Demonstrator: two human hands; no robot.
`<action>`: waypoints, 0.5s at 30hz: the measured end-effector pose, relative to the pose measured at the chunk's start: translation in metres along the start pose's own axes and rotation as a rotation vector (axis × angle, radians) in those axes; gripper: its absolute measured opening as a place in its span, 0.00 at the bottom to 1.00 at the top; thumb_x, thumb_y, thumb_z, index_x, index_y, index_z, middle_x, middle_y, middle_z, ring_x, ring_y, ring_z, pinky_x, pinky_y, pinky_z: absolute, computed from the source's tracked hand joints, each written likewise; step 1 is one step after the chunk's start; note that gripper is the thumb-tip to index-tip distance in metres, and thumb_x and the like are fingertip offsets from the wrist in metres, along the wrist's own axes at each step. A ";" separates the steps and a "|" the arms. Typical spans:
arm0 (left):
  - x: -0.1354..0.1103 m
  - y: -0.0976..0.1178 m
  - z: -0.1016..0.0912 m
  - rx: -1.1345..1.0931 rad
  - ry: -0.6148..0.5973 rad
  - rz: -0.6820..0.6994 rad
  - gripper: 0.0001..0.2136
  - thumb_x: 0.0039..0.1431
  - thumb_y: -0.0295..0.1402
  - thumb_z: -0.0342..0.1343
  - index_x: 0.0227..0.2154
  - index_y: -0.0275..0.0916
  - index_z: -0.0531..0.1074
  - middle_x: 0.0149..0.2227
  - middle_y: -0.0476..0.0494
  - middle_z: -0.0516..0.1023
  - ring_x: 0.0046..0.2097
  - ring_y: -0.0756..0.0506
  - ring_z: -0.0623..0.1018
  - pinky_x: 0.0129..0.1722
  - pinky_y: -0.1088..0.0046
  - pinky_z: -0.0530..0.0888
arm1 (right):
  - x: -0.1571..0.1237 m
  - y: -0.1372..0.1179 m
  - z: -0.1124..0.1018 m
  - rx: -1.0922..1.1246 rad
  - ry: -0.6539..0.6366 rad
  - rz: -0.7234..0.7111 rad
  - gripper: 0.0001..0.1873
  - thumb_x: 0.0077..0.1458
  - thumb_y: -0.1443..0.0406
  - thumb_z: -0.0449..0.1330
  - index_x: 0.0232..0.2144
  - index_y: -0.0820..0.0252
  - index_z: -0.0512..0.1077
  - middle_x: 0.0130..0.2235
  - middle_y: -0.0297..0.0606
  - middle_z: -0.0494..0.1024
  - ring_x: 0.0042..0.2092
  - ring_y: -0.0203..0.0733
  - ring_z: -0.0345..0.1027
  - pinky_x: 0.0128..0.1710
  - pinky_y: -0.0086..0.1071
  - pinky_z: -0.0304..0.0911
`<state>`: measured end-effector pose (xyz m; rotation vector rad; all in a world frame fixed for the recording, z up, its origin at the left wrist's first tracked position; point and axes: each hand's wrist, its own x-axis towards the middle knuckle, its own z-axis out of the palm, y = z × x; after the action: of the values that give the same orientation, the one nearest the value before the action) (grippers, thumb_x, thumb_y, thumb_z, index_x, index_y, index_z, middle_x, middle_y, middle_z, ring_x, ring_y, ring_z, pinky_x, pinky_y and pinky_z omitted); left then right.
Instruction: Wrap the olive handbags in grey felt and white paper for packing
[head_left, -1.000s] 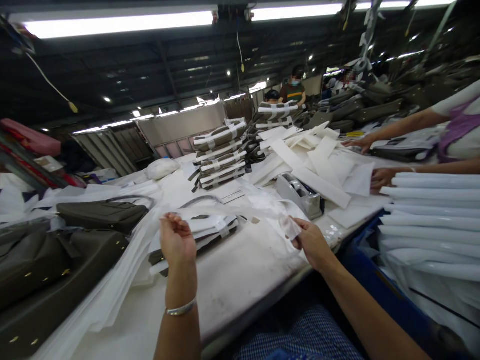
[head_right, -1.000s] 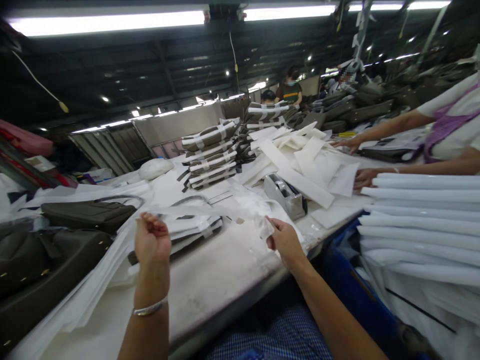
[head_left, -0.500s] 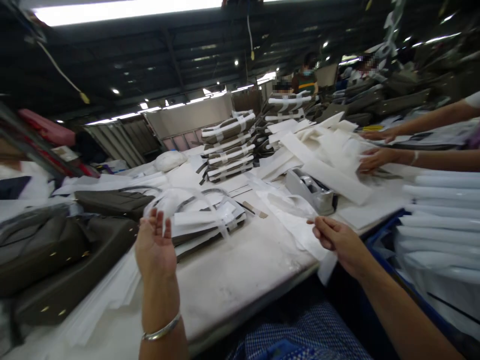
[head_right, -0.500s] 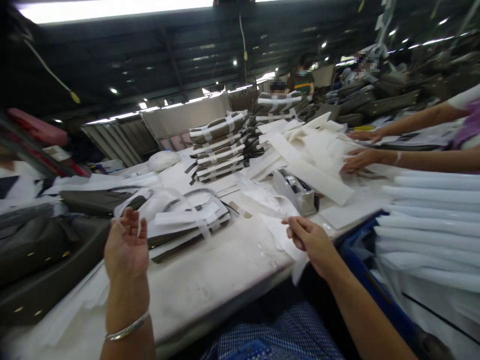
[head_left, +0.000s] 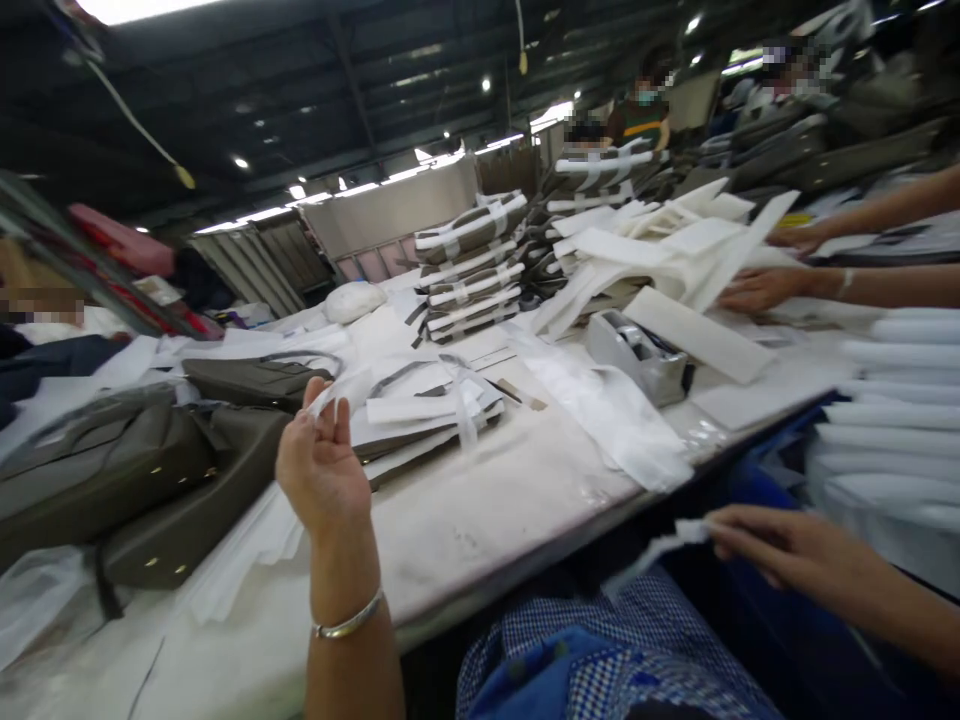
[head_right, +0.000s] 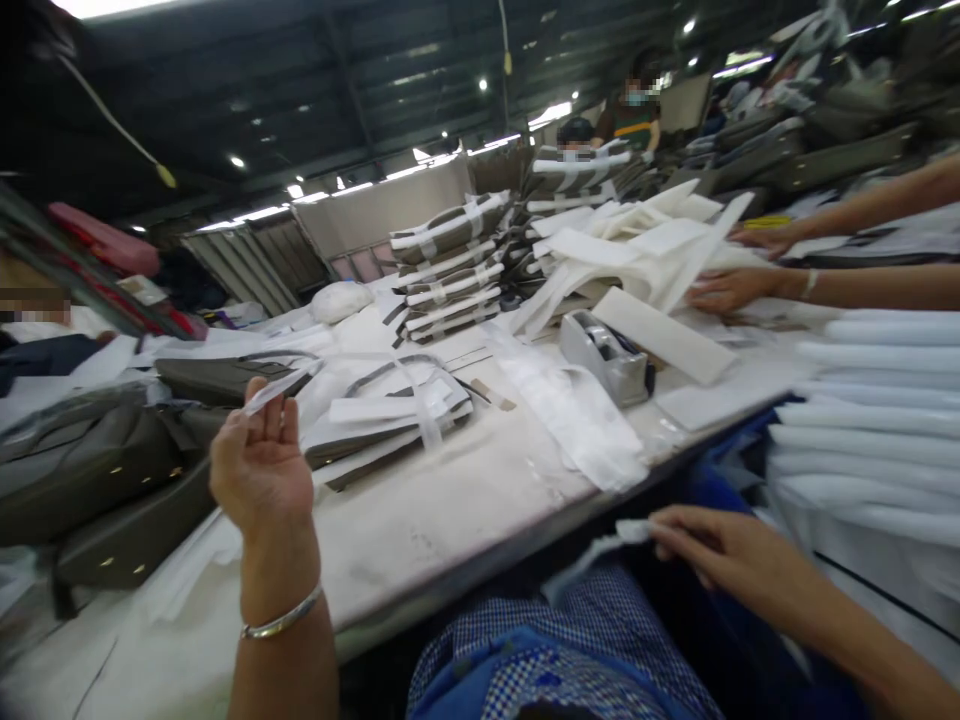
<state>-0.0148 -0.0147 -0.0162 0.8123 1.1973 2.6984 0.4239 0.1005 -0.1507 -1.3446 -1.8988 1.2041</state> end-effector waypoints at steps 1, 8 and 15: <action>-0.007 0.001 0.006 -0.016 -0.041 0.014 0.03 0.54 0.32 0.58 0.28 0.41 0.72 0.43 0.47 0.81 0.52 0.45 0.78 0.57 0.64 0.72 | -0.003 -0.010 0.002 -0.013 -0.055 0.048 0.19 0.51 0.45 0.63 0.27 0.53 0.78 0.17 0.36 0.68 0.20 0.34 0.60 0.22 0.32 0.54; -0.105 -0.021 0.052 0.107 -0.524 -0.467 0.08 0.53 0.36 0.65 0.32 0.42 0.71 0.20 0.56 0.63 0.20 0.54 0.66 0.19 0.79 0.70 | 0.005 -0.062 0.039 0.778 0.031 0.080 0.24 0.52 0.45 0.64 0.35 0.61 0.75 0.26 0.33 0.72 0.20 0.26 0.49 0.20 0.27 0.44; -0.190 -0.057 0.077 0.228 -0.934 -0.939 0.27 0.53 0.47 0.65 0.53 0.40 0.72 0.29 0.52 0.69 0.20 0.58 0.57 0.17 0.79 0.52 | -0.005 -0.078 0.067 0.862 -0.196 0.109 0.26 0.52 0.45 0.64 0.26 0.64 0.71 0.22 0.30 0.68 0.18 0.24 0.46 0.18 0.25 0.40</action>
<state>0.1784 0.0238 -0.0967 0.9982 1.1733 1.2180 0.3360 0.0620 -0.1139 -0.8679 -1.1530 1.9514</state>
